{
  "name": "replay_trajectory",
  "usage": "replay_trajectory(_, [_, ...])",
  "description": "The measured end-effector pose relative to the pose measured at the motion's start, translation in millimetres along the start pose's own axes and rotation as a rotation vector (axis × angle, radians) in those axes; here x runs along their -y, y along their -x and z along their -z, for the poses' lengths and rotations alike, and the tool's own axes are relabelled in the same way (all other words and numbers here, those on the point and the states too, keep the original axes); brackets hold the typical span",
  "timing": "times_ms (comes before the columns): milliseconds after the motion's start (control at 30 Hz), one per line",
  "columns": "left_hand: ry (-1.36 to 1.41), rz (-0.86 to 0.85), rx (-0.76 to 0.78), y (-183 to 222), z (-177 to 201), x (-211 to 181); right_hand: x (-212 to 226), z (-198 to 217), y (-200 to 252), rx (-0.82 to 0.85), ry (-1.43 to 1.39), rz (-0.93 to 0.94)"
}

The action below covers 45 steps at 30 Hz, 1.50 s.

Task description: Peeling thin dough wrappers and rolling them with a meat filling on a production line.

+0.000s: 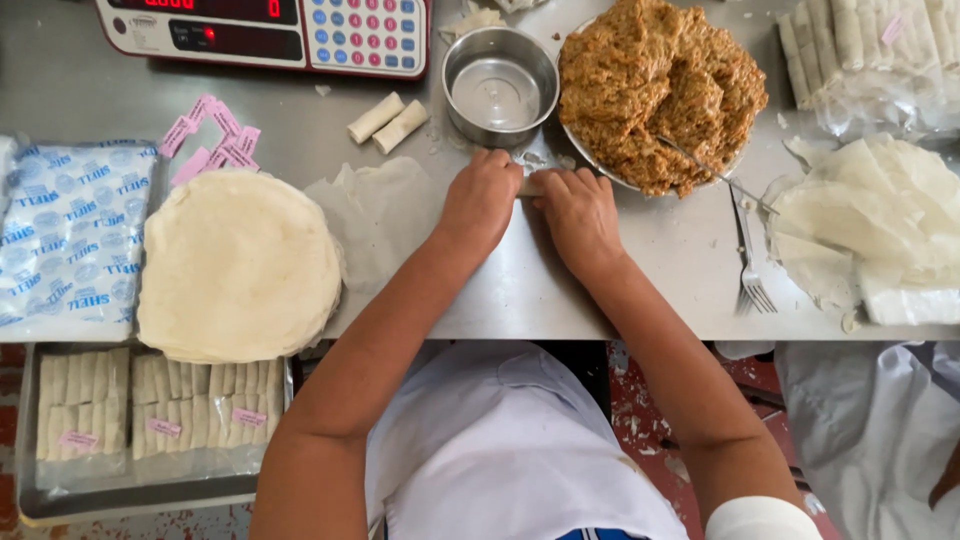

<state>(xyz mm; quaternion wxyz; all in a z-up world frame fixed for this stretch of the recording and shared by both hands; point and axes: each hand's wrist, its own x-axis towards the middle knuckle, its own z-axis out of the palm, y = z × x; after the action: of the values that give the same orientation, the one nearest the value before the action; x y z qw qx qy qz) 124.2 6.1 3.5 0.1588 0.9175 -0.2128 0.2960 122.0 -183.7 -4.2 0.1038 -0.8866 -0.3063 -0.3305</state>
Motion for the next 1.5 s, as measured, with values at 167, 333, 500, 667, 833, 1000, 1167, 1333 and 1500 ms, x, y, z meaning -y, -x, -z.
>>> replay_trajectory(167, [-0.024, -0.009, -0.009, 0.4, -33.6, 1.7, 7.5, 2.3, -2.7, 0.035, 0.032, 0.000])
replay_trajectory(333, [0.021, 0.039, 0.119, 12.7, -18.3, -18.2, -1.5, -0.4, 1.8, 0.101, 0.070, 0.050])
replay_trajectory(500, [0.345, -0.005, 0.514, 27.0, 80.3, -14.6, 6.6, 54.5, -6.9, 0.287, -0.716, -0.041])
replay_trajectory(667, [0.188, 0.227, 0.315, 3.8, 57.2, 100.1, 18.4, 57.1, -9.6, 0.234, -0.716, -0.099])
replay_trajectory(833, [-0.044, 0.317, 0.292, -10.7, 51.1, 162.7, 18.1, 48.2, -4.1, 0.182, -0.607, -0.022])
replay_trajectory(1000, [-0.232, 0.415, 0.366, 27.9, 99.3, 119.7, 19.1, 48.3, -3.3, 0.181, -0.589, -0.032])
replay_trajectory(1167, [-0.083, 0.345, 0.437, 84.0, 89.6, 21.4, 32.5, 59.8, -17.4, 0.204, -0.632, -0.051])
replay_trajectory(1333, [0.111, 0.051, 0.140, 107.5, 87.9, -45.0, 62.6, 71.6, -15.0, 0.322, -0.601, 0.122])
replay_trajectory(1500, [0.660, 0.488, 0.211, 90.9, 129.1, -43.7, 39.2, 64.9, 12.6, 0.314, -0.732, -0.070])
